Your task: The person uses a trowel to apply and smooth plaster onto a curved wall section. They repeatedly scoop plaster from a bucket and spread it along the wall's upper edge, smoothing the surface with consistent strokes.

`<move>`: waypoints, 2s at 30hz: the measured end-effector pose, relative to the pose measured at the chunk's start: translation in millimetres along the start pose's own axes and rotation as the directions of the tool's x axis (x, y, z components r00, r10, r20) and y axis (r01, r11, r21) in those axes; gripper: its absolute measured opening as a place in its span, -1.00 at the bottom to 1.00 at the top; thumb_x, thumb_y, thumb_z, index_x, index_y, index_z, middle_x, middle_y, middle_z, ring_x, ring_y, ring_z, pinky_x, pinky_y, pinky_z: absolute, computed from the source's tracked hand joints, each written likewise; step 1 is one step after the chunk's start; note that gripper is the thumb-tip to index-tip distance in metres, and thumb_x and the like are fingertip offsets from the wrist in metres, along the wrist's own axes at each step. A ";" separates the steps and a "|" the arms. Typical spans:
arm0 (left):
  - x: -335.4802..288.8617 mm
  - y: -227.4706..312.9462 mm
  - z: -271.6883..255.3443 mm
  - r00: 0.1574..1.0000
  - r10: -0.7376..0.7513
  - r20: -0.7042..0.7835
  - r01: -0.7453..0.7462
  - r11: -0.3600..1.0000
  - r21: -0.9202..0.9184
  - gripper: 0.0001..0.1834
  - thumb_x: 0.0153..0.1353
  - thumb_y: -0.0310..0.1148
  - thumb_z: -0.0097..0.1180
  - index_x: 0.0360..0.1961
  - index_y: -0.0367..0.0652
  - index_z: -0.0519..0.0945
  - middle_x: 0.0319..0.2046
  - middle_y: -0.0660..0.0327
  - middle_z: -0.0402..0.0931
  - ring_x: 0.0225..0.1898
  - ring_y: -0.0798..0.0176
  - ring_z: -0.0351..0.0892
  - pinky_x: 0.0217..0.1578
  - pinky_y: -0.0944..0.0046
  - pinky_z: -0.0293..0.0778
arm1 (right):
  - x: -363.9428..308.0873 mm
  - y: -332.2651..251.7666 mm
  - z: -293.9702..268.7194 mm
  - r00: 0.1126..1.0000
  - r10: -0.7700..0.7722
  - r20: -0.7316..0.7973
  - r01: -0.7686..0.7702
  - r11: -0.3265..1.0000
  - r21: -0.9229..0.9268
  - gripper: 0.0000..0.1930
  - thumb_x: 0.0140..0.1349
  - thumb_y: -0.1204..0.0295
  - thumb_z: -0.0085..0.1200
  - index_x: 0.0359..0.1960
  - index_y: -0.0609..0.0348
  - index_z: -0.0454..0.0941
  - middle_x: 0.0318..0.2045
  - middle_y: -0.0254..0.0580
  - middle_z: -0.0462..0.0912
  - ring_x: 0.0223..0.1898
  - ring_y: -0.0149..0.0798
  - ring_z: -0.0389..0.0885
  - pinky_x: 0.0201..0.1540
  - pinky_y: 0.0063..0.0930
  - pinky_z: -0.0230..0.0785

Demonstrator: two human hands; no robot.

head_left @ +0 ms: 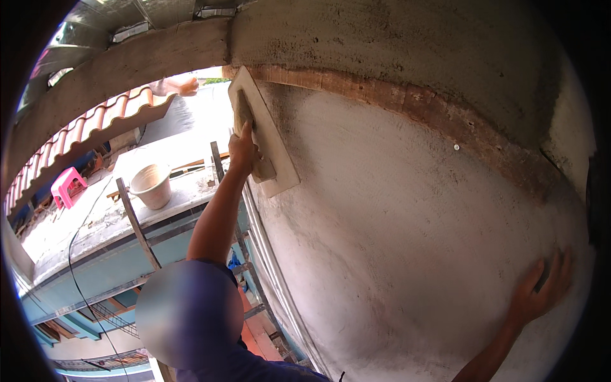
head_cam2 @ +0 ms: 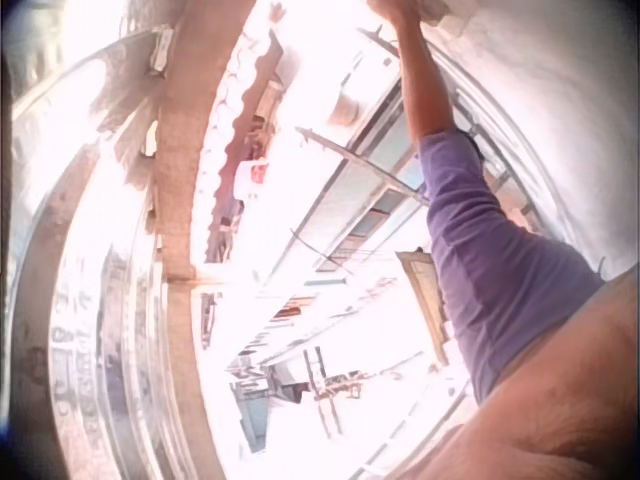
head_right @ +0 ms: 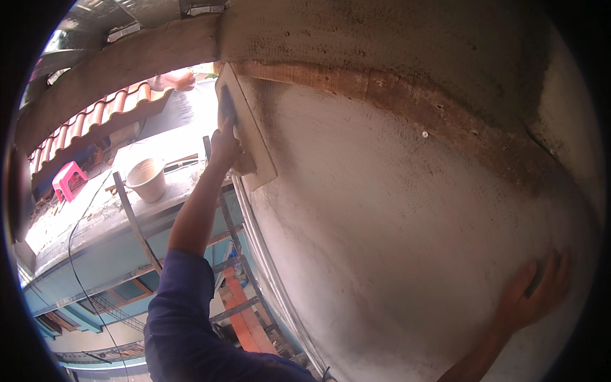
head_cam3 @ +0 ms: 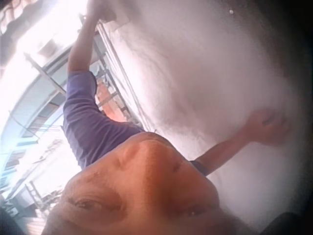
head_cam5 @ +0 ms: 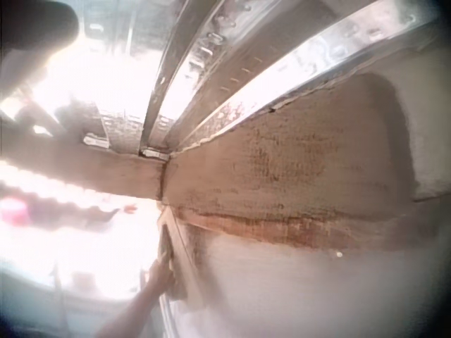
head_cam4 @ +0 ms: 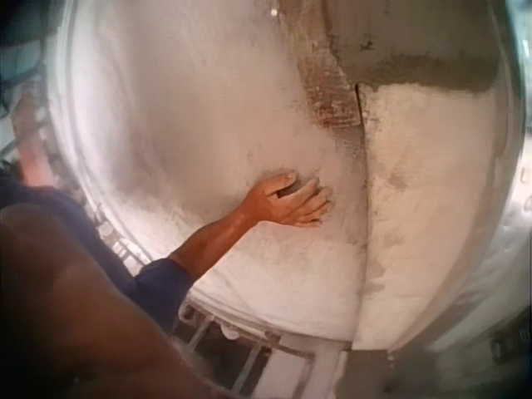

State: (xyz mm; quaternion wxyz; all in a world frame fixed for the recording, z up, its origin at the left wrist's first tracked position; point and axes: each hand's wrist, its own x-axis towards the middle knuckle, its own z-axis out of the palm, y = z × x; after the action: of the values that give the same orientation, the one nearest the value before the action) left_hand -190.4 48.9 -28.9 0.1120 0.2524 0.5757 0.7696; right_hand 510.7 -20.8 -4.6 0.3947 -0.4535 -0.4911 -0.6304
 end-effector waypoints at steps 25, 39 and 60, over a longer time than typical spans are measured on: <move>-137.8 59.0 62.7 0.779 0.515 0.359 -0.557 0.830 0.017 -0.50 0.40 -0.03 0.20 -0.05 -0.33 0.48 -0.47 0.02 0.58 -0.50 0.16 0.62 -0.43 0.15 0.54 | 4.5 -16.8 -9.8 0.997 0.078 0.009 -0.079 0.996 0.033 -0.60 0.42 0.27 0.07 0.24 0.06 0.55 0.39 -0.14 0.45 0.50 0.04 0.23 0.53 0.25 -0.16; -201.0 8.0 56.2 0.364 0.688 0.627 -0.883 0.469 -0.002 -0.44 0.31 -0.02 0.28 0.01 -0.31 0.46 -0.50 -0.06 0.64 -0.46 -0.05 0.75 -0.41 0.09 0.63 | 6.8 -22.2 -12.2 0.992 0.122 0.040 -0.124 0.991 0.048 -0.63 0.40 0.26 0.08 0.18 0.05 0.61 0.38 -0.19 0.47 0.50 0.01 0.25 0.52 0.28 -0.19; -190.1 9.6 39.8 0.488 0.624 0.610 -0.814 0.578 0.060 -0.47 0.34 -0.02 0.25 0.00 -0.30 0.44 -0.51 -0.10 0.63 -0.45 -0.08 0.75 -0.39 0.06 0.62 | 5.3 -17.9 -10.7 0.994 0.104 0.017 -0.105 0.993 0.061 -0.61 0.40 0.23 0.09 0.20 0.03 0.59 0.39 -0.21 0.47 0.48 0.02 0.27 0.51 0.28 -0.15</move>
State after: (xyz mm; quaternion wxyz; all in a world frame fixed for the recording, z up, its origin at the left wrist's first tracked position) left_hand -7.6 -9.1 -60.9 -0.1189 0.6882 0.4817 0.5293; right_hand 490.5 -27.8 -5.4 0.4376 -0.4704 -0.4887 -0.5902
